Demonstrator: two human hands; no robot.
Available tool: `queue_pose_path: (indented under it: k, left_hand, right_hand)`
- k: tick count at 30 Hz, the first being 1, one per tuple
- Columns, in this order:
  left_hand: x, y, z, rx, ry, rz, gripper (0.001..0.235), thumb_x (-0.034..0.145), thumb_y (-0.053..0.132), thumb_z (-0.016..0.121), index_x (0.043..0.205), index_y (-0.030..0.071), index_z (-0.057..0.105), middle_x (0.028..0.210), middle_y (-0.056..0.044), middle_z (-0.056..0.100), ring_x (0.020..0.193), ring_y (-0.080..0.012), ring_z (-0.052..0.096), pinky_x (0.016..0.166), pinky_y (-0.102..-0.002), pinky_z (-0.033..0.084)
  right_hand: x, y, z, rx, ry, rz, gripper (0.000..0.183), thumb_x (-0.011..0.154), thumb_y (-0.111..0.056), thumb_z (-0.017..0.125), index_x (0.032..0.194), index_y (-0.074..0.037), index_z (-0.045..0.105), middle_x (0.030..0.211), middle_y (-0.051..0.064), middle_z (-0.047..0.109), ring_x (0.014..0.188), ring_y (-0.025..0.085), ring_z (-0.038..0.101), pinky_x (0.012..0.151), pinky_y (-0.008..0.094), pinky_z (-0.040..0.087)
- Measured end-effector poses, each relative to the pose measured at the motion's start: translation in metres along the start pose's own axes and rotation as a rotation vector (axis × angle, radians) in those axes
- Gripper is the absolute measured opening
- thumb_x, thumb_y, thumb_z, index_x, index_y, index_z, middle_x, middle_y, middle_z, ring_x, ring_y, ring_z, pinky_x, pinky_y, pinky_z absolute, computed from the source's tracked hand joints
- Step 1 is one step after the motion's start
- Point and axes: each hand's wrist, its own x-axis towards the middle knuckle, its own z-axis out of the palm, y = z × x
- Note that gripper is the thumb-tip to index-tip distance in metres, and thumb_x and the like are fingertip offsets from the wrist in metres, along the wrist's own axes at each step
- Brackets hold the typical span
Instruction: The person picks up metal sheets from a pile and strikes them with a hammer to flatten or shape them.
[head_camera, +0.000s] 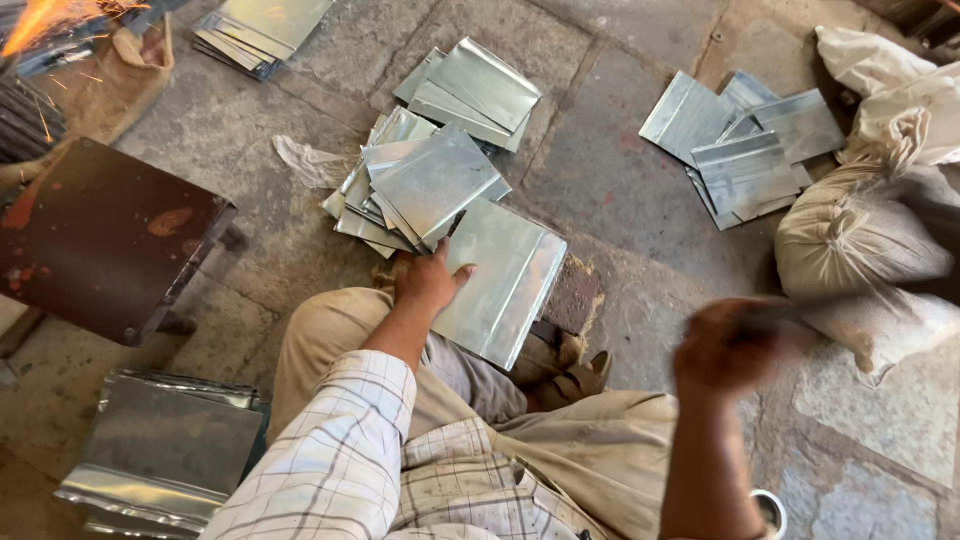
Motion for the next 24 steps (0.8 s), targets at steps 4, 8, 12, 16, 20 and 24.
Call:
queue_pose_path:
  k: [4, 8, 12, 16, 20, 24]
  left_hand:
    - [0.002, 0.002, -0.007, -0.005, -0.060, -0.032, 0.094, 0.087, 0.079, 0.052, 0.162, 0.027, 0.031, 0.117, -0.019, 0.071, 0.109, -0.0379, 0.069, 0.092, -0.050, 0.054]
    - [-0.005, 0.002, -0.008, -0.002, -0.063, -0.047, 0.093, 0.087, 0.078, 0.052, 0.162, 0.027, 0.032, 0.119, -0.019, 0.071, 0.109, -0.0383, 0.070, 0.091, -0.050, 0.055]
    - [-0.004, 0.002, -0.011, -0.017, -0.059, -0.062, 0.092, 0.087, 0.079, 0.052, 0.161, 0.028, 0.033, 0.121, -0.020, 0.071, 0.112, -0.0385, 0.069, 0.094, -0.050, 0.054]
    - [-0.003, -0.002, -0.006, 0.019, -0.056, -0.054, 0.093, 0.088, 0.080, 0.051, 0.161, 0.028, 0.032, 0.123, -0.021, 0.070, 0.114, -0.0383, 0.068, 0.096, -0.049, 0.053]
    - [-0.005, -0.007, 0.003, 0.044, -0.042, -0.046, 0.092, 0.088, 0.080, 0.049, 0.161, 0.028, 0.032, 0.125, -0.021, 0.068, 0.115, -0.0389, 0.067, 0.096, -0.051, 0.052]
    - [-0.003, -0.005, -0.006, 0.038, -0.050, -0.047, 0.093, 0.087, 0.081, 0.049, 0.162, 0.029, 0.032, 0.123, -0.020, 0.070, 0.117, -0.0373, 0.066, 0.100, -0.049, 0.050]
  right_hand:
    - [0.010, 0.006, -0.010, -0.463, 0.045, -0.636, 0.012, 0.112, -0.018, 0.056, 0.114, -0.010, 0.047, 0.077, 0.012, 0.051, 0.051, 0.018, 0.052, 0.048, 0.035, 0.046]
    - [-0.064, 0.089, -0.024, -1.047, -0.174, -0.314, 0.009, 0.103, -0.014, 0.056, 0.105, -0.008, 0.050, 0.076, 0.014, 0.054, 0.059, 0.023, 0.051, 0.056, 0.041, 0.046]
    - [-0.113, 0.116, -0.036, -1.382, -0.464, 0.399, 0.012, 0.094, -0.013, 0.060, 0.102, -0.007, 0.053, 0.073, 0.014, 0.058, 0.061, 0.023, 0.050, 0.059, 0.045, 0.044]
    - [-0.078, 0.074, -0.014, -1.178, -0.211, 0.296, 0.016, 0.096, -0.014, 0.065, 0.088, -0.007, 0.053, 0.063, 0.010, 0.055, 0.051, 0.021, 0.052, 0.051, 0.035, 0.044]
    - [-0.004, 0.013, 0.015, -0.590, -0.104, -0.357, 0.009, 0.113, -0.011, 0.060, 0.108, -0.012, 0.053, 0.081, 0.007, 0.057, 0.059, 0.018, 0.050, 0.053, 0.030, 0.043]
    - [0.038, -0.012, 0.006, -0.372, 0.036, -0.676, 0.009, 0.113, -0.012, 0.060, 0.119, -0.009, 0.054, 0.082, 0.011, 0.060, 0.053, 0.020, 0.054, 0.049, 0.035, 0.047]
